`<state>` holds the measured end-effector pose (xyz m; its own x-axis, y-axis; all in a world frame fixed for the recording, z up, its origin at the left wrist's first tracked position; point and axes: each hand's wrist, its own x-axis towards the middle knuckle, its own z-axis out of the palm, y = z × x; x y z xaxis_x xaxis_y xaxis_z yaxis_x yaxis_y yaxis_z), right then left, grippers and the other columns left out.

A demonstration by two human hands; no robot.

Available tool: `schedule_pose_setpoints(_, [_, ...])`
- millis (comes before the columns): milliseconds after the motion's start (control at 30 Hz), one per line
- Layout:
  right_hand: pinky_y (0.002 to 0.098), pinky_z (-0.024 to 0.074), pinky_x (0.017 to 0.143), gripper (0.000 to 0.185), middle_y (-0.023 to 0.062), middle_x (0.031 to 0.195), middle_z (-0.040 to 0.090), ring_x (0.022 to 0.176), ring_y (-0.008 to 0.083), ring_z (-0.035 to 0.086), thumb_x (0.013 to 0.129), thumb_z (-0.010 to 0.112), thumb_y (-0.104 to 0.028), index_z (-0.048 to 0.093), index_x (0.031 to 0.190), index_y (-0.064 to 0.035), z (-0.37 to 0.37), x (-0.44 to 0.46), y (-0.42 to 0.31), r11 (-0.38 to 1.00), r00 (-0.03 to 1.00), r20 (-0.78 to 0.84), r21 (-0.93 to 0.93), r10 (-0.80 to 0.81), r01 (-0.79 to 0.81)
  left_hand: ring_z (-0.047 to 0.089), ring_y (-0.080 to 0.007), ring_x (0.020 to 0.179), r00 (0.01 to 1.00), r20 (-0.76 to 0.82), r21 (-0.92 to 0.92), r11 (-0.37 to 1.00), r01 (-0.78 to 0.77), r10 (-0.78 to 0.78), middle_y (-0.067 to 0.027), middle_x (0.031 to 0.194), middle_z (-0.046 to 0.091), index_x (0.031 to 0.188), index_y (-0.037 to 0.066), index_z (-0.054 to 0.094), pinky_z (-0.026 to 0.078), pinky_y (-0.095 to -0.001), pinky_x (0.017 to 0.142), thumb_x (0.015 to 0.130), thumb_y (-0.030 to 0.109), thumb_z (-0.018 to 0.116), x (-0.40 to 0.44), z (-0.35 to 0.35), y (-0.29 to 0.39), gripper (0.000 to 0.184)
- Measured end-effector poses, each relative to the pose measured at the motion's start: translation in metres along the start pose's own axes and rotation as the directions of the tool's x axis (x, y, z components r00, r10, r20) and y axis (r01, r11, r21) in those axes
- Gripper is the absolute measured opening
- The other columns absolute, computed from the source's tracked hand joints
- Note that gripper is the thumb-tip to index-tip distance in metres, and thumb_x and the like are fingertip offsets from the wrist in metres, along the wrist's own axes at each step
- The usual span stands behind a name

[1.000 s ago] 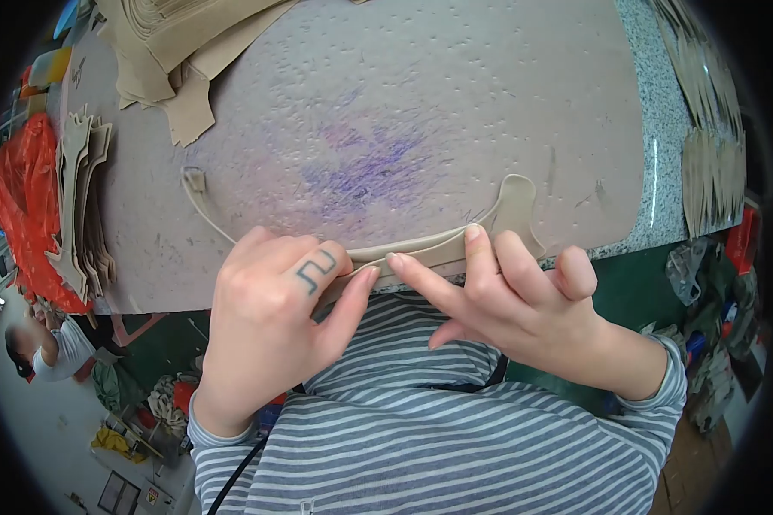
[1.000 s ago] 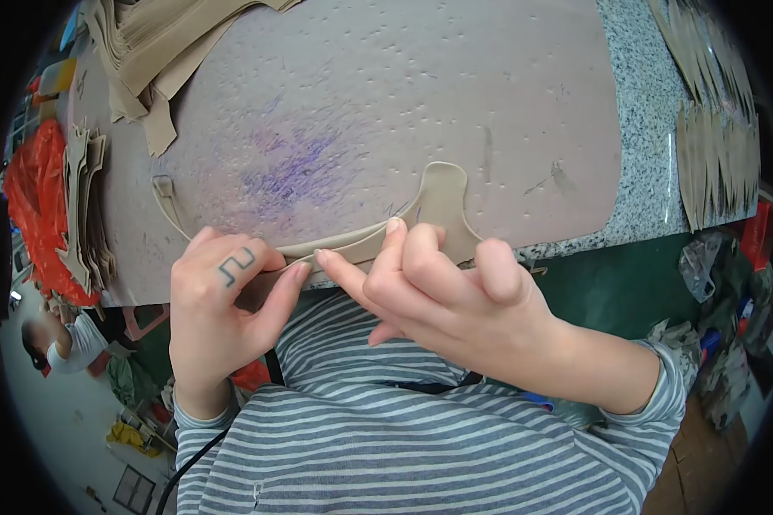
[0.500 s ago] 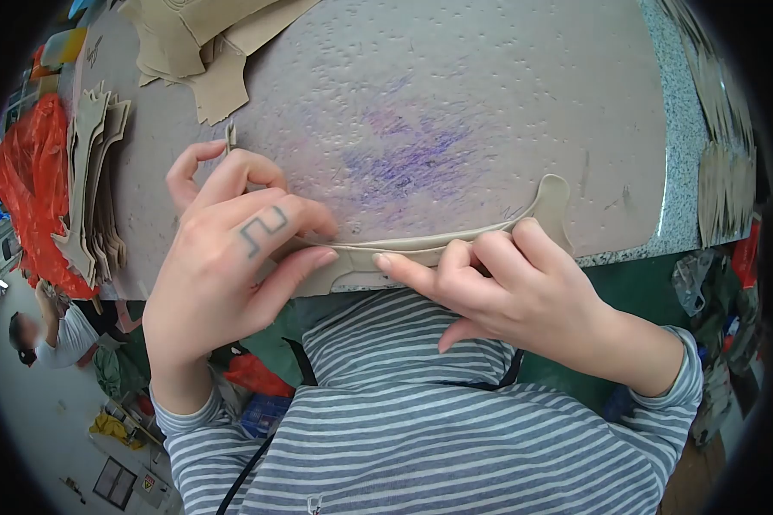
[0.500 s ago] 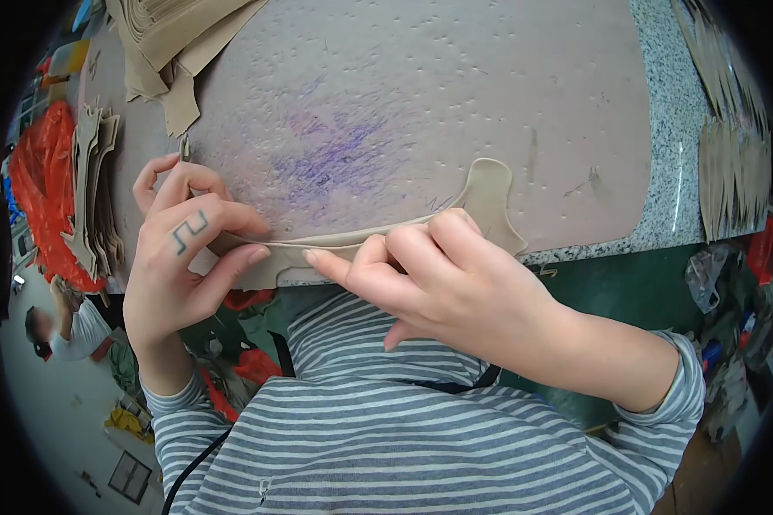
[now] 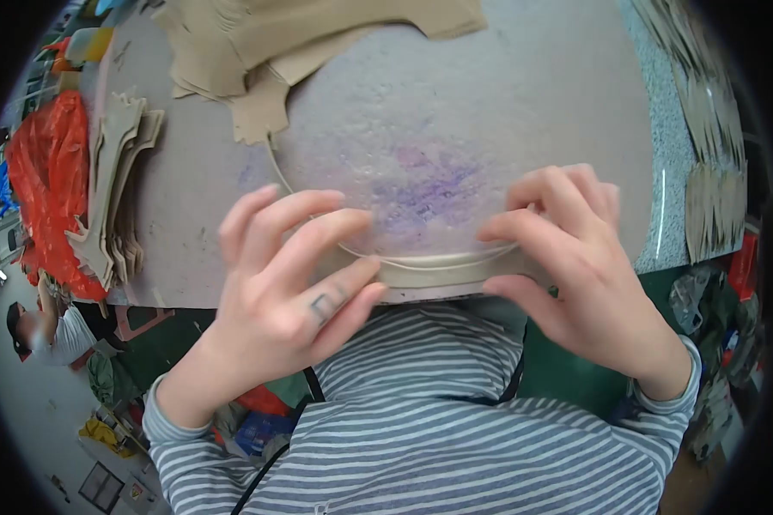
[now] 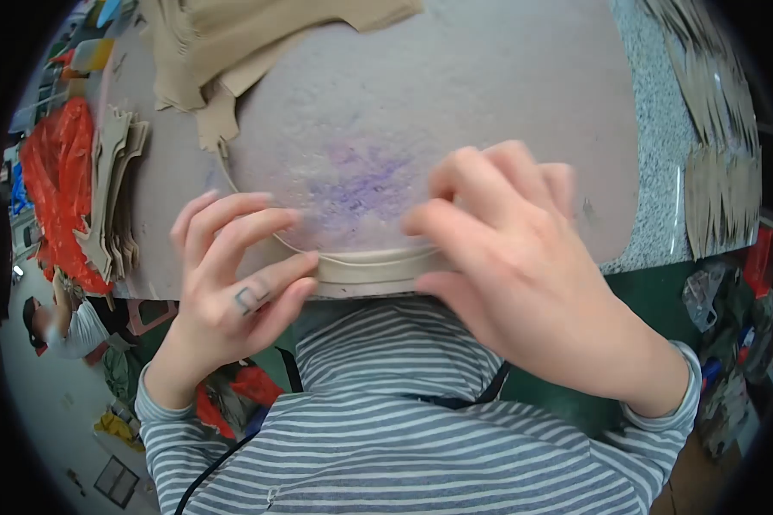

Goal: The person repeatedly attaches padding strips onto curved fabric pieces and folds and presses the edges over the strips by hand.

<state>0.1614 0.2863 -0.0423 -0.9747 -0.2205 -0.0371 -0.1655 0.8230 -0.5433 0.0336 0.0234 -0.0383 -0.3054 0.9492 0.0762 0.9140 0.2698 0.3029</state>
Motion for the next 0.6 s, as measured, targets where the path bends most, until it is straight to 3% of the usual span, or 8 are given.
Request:
schedule_pose_setpoints(100, [0.0431, 0.0314, 0.09, 0.028, 0.0028, 0.094, 0.056, 0.1, 0.025, 0.053, 0.077, 0.08, -0.015, 0.064, 0.099, -0.0129, -0.002, 0.002, -0.001, 0.991, 0.992, 0.011, 0.047, 0.122, -0.122, 0.057, -0.0277, 0.109, 0.998, 0.012, -0.379, 0.923, 0.058, -0.057, -0.0057, 0.111, 0.061, 0.113, 0.014, 0.07, 0.039, -0.0449, 0.098, 0.076, 0.024, 0.088, 0.035, 0.027, 0.014, 0.042])
schedule_pose_setpoints(200, [0.044, 0.0298, 0.091, 0.024, 0.0005, 0.088, 0.056, 0.099, 0.0235, 0.055, 0.077, 0.08, -0.012, 0.061, 0.092, -0.0135, -0.02, 0.001, -0.019, 0.997, 0.976, 0.208, -0.054, 0.068, -0.057, 0.061, -0.0282, 0.099, 0.997, -0.057, -0.316, 0.946, -0.068, 0.053, -0.0073, 0.105, 0.062, 0.099, 0.009, 0.065, 0.045, -0.0411, 0.088, 0.074, 0.027, 0.09, 0.039, 0.044, 0.017, 0.04])
schedule_pose_setpoints(267, [0.0426, 0.0304, 0.092, 0.019, -0.0003, 0.088, 0.062, 0.094, 0.0187, 0.06, 0.081, 0.081, -0.014, 0.065, 0.092, -0.0145, -0.045, 0.002, -0.042, 1.0, 0.97, 0.242, 0.007, 0.003, -0.005, 0.062, -0.0255, 0.087, 0.994, -0.074, -0.438, 0.893, -0.106, 0.081, -0.0058, 0.094, 0.062, 0.1, 0.009, 0.066, 0.048, -0.0377, 0.077, 0.078, 0.025, 0.088, 0.021, 0.028, 0.012, 0.035])
schedule_pose_setpoints(367, [0.0357, 0.0429, 0.089, 0.027, 0.0022, 0.096, 0.069, 0.099, 0.0208, 0.064, 0.082, 0.085, -0.024, 0.07, 0.099, -0.0103, -0.056, 0.045, -0.019, 0.885, 0.992, -0.121, 0.465, 0.039, 0.022, 0.059, -0.0216, 0.059, 0.991, -0.113, -0.473, 0.881, 0.006, -0.068, -0.0011, 0.073, 0.06, 0.095, 0.01, 0.068, 0.047, -0.0337, 0.057, 0.074, 0.028, 0.092, -0.021, -0.032, -0.01, 0.037])
schedule_pose_setpoints(400, [0.0338, 0.0477, 0.087, 0.031, 0.0034, 0.099, 0.07, 0.101, 0.0226, 0.065, 0.081, 0.086, -0.027, 0.07, 0.101, -0.0087, -0.042, 0.068, -0.001, 0.859, 0.963, -0.252, 0.51, 0.095, 0.048, 0.057, -0.0177, 0.057, 0.949, -0.283, -0.512, 0.859, -0.025, -0.142, -0.0022, 0.071, 0.06, 0.094, 0.007, 0.066, 0.045, -0.0296, 0.054, 0.076, 0.026, 0.092, -0.036, -0.045, -0.022, 0.037])
schedule_pose_setpoints(467, [0.0367, 0.0527, 0.085, 0.03, 0.0073, 0.098, 0.065, 0.1, 0.0237, 0.063, 0.084, 0.082, -0.025, 0.065, 0.101, -0.0069, -0.001, 0.126, 0.04, 0.938, 0.818, -0.512, 0.061, -0.263, 0.34, 0.054, -0.0124, 0.058, 0.713, -0.395, -0.711, 0.684, 0.163, -0.58, -0.0025, 0.071, 0.058, 0.099, 0.004, 0.06, 0.044, -0.0249, 0.053, 0.087, 0.026, 0.087, -0.053, -0.064, -0.028, 0.036])
schedule_pose_setpoints(533, [0.0408, 0.0549, 0.085, 0.025, 0.0062, 0.097, 0.064, 0.096, 0.025, 0.064, 0.083, 0.081, -0.02, 0.063, 0.092, -0.0068, 0.019, 0.181, 0.05, 0.844, 0.641, -0.55, -0.316, -0.535, 0.433, 0.052, -0.0092, 0.058, 0.707, -0.342, -0.737, 0.643, 0.208, -0.62, -0.0033, 0.075, 0.056, 0.104, 0.003, 0.055, 0.043, -0.0219, 0.053, 0.097, 0.032, 0.077, -0.066, -0.088, -0.052, 0.038])
schedule_pose_setpoints(600, [0.0394, 0.0557, 0.082, 0.022, 0.0063, 0.096, 0.063, 0.093, 0.0257, 0.064, 0.082, 0.08, -0.016, 0.065, 0.095, -0.0062, 0.026, 0.208, 0.058, 0.788, 0.604, -0.511, -0.326, -0.611, 0.522, 0.053, -0.0073, 0.061, 0.756, -0.256, -0.717, 0.643, 0.27, -0.602, -0.0028, 0.083, 0.058, 0.109, 0.003, 0.054, 0.042, -0.0209, 0.055, 0.1, 0.039, 0.073, -0.078, -0.099, -0.066, 0.043])
